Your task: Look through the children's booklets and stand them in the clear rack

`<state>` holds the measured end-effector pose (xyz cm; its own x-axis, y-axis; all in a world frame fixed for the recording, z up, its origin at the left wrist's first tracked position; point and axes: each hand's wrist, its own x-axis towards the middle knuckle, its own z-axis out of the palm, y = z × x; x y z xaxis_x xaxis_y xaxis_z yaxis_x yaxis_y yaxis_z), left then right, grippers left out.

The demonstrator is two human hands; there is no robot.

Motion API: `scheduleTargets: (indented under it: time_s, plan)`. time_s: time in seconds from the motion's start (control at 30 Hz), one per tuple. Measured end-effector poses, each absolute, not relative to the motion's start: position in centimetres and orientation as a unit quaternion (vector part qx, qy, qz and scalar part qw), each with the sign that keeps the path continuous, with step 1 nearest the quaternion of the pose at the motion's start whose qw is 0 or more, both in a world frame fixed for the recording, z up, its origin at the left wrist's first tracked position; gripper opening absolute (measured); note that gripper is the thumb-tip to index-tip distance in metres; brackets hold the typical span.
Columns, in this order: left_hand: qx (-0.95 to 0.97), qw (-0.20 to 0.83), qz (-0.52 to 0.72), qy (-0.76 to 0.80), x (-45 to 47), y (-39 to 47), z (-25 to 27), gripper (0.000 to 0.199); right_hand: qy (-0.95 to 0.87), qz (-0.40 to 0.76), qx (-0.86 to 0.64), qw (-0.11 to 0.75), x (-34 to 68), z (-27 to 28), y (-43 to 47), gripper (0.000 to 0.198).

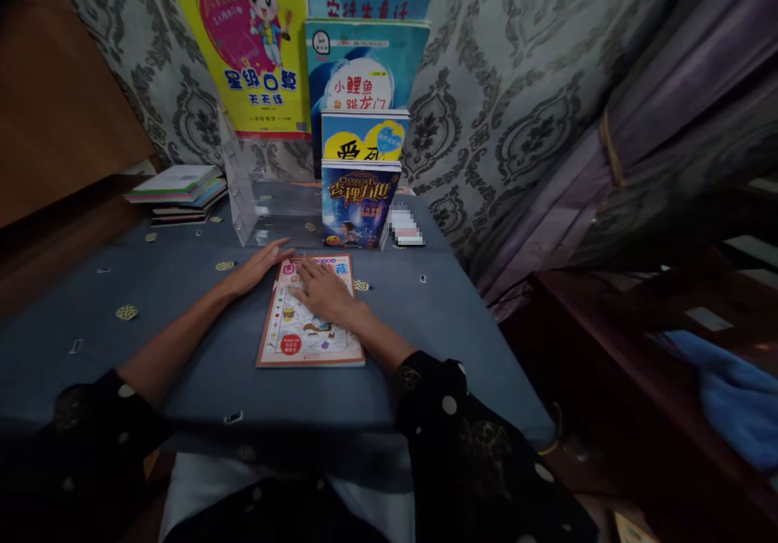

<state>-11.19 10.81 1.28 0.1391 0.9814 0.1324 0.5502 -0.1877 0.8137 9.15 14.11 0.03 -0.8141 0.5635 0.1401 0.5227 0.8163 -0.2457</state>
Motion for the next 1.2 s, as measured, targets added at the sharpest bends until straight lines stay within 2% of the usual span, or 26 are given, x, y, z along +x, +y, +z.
scheduleTargets:
  time_s: [0.17, 0.7, 1.2]
  plan:
    - [0.691, 0.317, 0.347, 0.55, -11.4, 10.7, 1.2, 0.074, -0.964, 0.107, -0.214, 0.119, 7.0, -0.1, 10.4, 0.062]
    - [0.771, 0.188, 0.247, 0.556, -11.0, 10.2, 0.9, 0.074, -0.986, 0.134, -0.048, 0.082, 11.2, 0.9, 2.5, 0.063]
    - [0.787, 0.161, 0.224, 0.552, -10.9, 10.3, 0.6, 0.077, -0.958, 0.153, -0.214, 0.112, 18.9, -0.1, 3.4, 0.07]
